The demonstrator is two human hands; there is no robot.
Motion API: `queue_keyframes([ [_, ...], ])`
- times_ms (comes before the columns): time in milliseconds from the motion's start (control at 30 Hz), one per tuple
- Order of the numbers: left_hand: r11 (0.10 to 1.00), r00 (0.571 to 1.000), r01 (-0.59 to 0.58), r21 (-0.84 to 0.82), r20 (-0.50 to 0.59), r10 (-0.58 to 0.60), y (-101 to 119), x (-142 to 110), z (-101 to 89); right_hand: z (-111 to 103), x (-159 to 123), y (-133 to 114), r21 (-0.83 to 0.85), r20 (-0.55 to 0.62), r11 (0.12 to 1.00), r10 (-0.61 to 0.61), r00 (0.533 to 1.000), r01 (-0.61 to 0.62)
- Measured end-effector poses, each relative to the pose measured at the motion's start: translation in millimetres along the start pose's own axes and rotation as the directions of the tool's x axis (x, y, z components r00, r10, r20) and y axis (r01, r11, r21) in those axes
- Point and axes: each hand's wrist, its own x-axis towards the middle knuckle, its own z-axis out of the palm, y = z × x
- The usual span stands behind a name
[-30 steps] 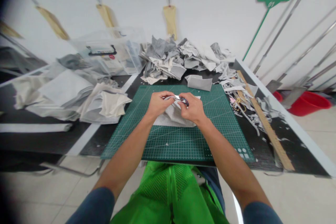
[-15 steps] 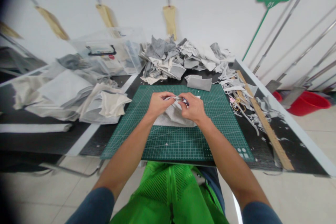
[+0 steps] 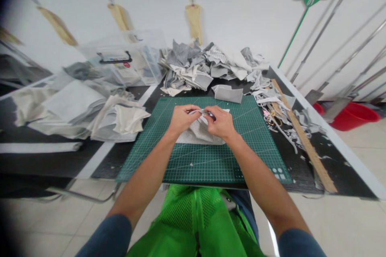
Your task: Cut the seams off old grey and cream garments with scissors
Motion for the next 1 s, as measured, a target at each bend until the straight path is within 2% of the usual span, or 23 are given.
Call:
queue_keyframes([
  [267,1.000,1.000,-0.009,-0.012,0.017,0.009,1.0,0.0,-0.5,1.0,0.9,-1.2,0.043,-0.036,0.999,0.013,0.999,-0.012],
  [433,0.999,1.000,-0.011,-0.032,0.026,0.012,0.4,1.0,-0.8,1.4,2.3,1.4,0.139,-0.149,0.980,0.160,0.976,-0.139],
  [567,0.993,1.000,0.000,-0.121,0.025,0.003,-1.5,2.7,-0.3,0.7,4.6,6.7,0.177,-0.140,0.956,0.259,0.956,-0.234],
  [667,0.993,1.000,-0.016,-0.116,-0.012,0.015,-2.0,4.4,-0.2,0.8,6.0,8.4,0.193,-0.034,0.938,0.299,0.954,-0.287],
  [767,0.996,0.998,-0.039,-0.076,-0.045,0.036,-1.9,6.0,-2.2,1.2,6.6,7.9,0.151,0.151,0.943,0.274,0.950,-0.296],
  [833,0.997,0.995,-0.053,-0.054,-0.084,0.049,-2.9,7.9,-6.2,0.8,6.9,8.8,0.096,0.231,0.955,0.254,0.939,-0.282],
  [933,0.996,0.974,-0.061,-0.061,-0.220,0.046,-8.4,13.4,-17.7,-2.2,7.8,16.0,-0.017,0.278,0.967,0.250,0.928,-0.255],
  [1000,0.993,0.937,-0.047,-0.105,-0.349,0.007,-15.2,18.9,-28.1,-4.9,8.1,24.7,-0.108,0.295,0.956,0.292,0.910,-0.272],
])
